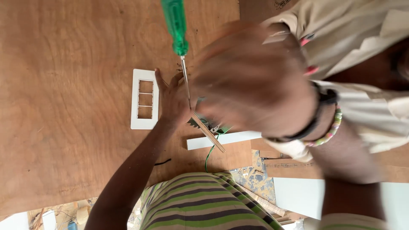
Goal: The recorder measures and marks a plywood board before using a circular saw to cut out a rectangular section.
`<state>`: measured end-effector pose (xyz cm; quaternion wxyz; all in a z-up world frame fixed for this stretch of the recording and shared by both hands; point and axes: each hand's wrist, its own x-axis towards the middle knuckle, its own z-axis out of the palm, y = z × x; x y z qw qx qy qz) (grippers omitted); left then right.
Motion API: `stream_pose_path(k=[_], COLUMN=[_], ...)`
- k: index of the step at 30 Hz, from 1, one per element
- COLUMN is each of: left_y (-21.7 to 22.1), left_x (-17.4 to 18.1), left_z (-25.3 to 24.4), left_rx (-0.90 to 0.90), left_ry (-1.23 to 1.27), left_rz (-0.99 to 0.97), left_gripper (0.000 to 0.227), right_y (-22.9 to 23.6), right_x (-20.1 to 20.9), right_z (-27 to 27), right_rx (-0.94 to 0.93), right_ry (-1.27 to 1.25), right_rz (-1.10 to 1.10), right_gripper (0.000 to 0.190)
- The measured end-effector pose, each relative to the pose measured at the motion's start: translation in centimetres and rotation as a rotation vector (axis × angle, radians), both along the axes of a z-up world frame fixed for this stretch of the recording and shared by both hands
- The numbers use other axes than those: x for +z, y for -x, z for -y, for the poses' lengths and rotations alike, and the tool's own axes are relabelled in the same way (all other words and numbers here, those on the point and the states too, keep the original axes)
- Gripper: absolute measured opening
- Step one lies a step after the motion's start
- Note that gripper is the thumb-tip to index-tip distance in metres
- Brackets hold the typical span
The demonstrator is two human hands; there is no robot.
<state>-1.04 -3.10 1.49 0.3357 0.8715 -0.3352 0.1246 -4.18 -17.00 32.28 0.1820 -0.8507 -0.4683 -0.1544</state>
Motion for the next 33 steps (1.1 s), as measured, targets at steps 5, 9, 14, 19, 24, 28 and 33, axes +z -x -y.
stream_pose_path(k=[5, 9, 14, 19, 24, 28, 33], left_y=[0.1, -0.2, -0.5, -0.7, -0.5, -0.7, -1.2], left_x=[0.0, -0.4, -1.1, -1.1, -1.1, -1.8, -2.2], left_z=[-0.2, -1.1, -1.0, -0.2, 0.4, 0.5, 0.3], left_rx=[0.037, 0.053, 0.066, 0.061, 0.092, 0.088, 0.08], left_ry=[0.039, 0.074, 0.106, 0.087, 0.079, 0.098, 0.148], left_rz=[-0.083, -0.199, -0.166, -0.132, -0.113, -0.094, -0.116], left_gripper=[0.033, 0.036, 0.037, 0.037, 0.034, 0.034, 0.038], right_y=[4.0, 6.4, 9.2, 12.3, 14.8, 14.9, 16.1], right_x=[-10.0, -18.3, -19.9, -19.0, -15.8, -13.1, -18.4], right_z=[5.5, 6.2, 5.4, 5.5, 6.1, 5.3, 7.4], right_rx=[-0.504, -0.953, -0.928, -0.739, -0.749, -0.759, -0.51], right_ry=[-0.479, -0.683, -1.083, -1.443, -0.537, -0.346, -0.56], right_rz=[0.086, 0.146, 0.315, 0.075, -0.816, -0.777, -0.595], right_gripper=[0.041, 0.06, 0.043, 0.032, 0.02, 0.025, 0.014])
